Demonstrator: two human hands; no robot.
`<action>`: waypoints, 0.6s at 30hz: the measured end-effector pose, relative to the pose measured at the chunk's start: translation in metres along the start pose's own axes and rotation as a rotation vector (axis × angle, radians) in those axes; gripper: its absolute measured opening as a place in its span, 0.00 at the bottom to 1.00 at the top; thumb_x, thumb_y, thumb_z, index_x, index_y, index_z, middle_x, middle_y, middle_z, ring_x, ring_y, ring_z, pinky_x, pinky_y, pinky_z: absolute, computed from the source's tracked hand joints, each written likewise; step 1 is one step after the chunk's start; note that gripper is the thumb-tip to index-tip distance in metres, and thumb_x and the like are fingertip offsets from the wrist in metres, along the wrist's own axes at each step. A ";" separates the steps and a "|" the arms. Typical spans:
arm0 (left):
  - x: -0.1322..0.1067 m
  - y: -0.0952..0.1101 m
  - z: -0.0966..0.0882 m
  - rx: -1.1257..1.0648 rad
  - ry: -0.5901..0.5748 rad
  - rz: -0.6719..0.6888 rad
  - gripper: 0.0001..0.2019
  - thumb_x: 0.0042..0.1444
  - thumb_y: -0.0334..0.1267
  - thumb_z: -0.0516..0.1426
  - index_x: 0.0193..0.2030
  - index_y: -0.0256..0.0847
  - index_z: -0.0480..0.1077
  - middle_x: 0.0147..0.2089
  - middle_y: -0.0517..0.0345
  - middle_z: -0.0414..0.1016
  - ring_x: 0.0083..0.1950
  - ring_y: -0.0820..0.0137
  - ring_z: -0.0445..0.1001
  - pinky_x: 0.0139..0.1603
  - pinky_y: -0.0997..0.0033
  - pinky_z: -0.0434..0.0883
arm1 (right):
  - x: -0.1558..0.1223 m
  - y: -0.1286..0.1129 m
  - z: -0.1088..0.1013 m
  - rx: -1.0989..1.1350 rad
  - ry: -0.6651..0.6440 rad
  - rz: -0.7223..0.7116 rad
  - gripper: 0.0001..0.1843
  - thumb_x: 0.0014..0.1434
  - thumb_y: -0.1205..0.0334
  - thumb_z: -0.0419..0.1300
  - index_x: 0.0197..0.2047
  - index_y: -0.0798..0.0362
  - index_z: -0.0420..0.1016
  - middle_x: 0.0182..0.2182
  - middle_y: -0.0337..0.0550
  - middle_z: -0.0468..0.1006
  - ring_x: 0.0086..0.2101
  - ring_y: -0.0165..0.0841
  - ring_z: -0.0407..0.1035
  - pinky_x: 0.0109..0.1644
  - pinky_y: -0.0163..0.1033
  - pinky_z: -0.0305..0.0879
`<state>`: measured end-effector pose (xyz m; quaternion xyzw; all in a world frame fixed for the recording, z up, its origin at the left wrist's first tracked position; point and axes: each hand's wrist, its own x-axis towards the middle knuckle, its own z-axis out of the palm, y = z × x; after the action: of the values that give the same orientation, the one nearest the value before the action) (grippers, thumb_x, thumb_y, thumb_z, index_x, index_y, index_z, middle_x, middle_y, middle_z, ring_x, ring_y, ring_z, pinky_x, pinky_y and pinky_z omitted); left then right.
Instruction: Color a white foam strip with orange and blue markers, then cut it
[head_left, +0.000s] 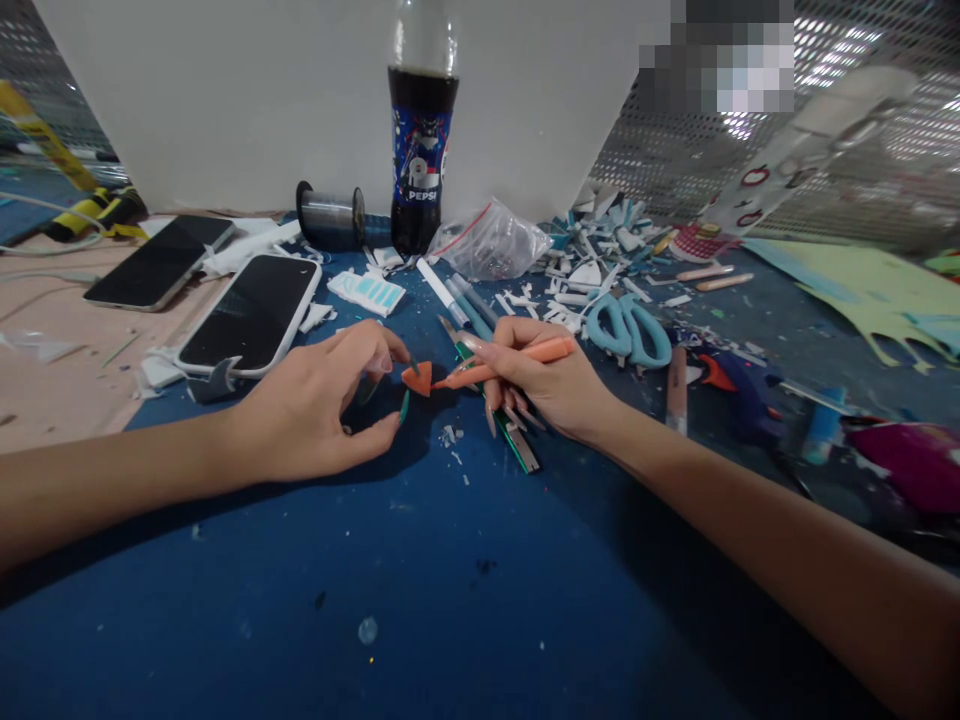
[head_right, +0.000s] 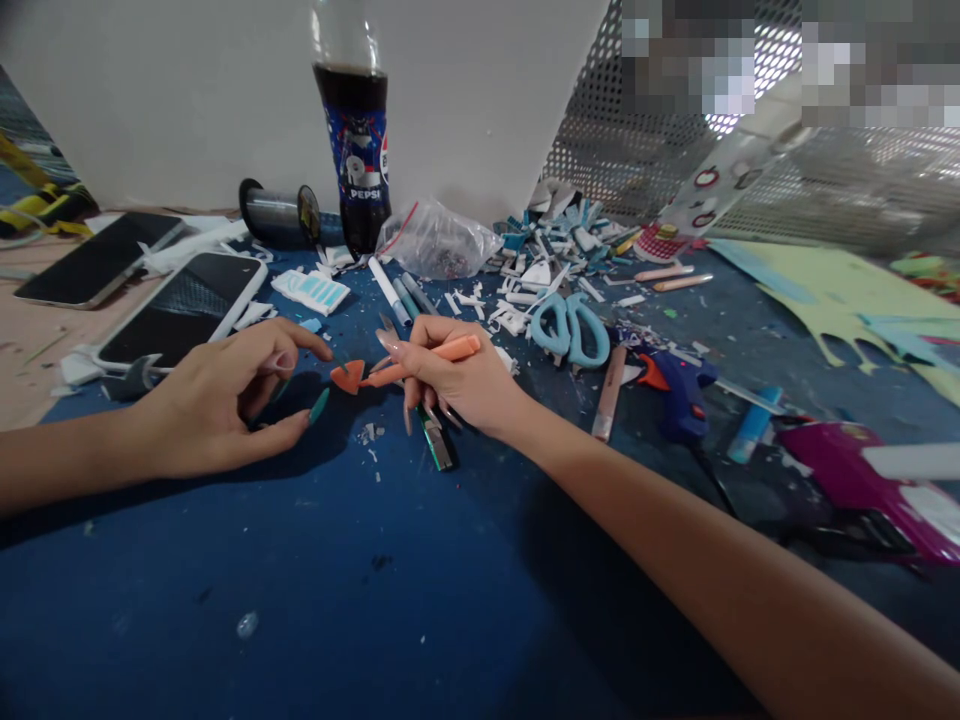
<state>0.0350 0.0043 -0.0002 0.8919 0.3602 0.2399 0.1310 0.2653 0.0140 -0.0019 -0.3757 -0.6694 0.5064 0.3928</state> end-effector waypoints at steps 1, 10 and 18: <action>0.000 0.000 0.000 0.000 -0.003 0.001 0.13 0.48 0.37 0.54 0.33 0.41 0.50 0.44 0.56 0.68 0.17 0.85 0.51 0.19 0.75 0.57 | 0.000 0.000 0.000 0.004 -0.007 -0.001 0.17 0.57 0.58 0.57 0.20 0.55 0.60 0.12 0.33 0.69 0.13 0.20 0.61 0.16 0.26 0.59; 0.000 0.001 0.000 -0.003 -0.014 -0.024 0.12 0.48 0.36 0.53 0.33 0.41 0.50 0.46 0.56 0.68 0.17 0.85 0.51 0.21 0.75 0.58 | 0.000 0.001 -0.001 0.007 -0.044 0.002 0.16 0.56 0.57 0.58 0.21 0.55 0.62 0.12 0.33 0.69 0.14 0.21 0.63 0.18 0.27 0.60; 0.001 0.001 -0.001 0.007 -0.015 -0.001 0.11 0.49 0.36 0.52 0.33 0.41 0.50 0.45 0.56 0.68 0.17 0.85 0.51 0.21 0.74 0.58 | -0.001 0.001 0.000 0.023 -0.045 0.009 0.16 0.56 0.56 0.58 0.21 0.55 0.63 0.12 0.33 0.69 0.14 0.21 0.62 0.18 0.28 0.60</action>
<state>0.0356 0.0041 0.0010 0.8940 0.3605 0.2319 0.1308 0.2656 0.0134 -0.0030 -0.3627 -0.6704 0.5242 0.3796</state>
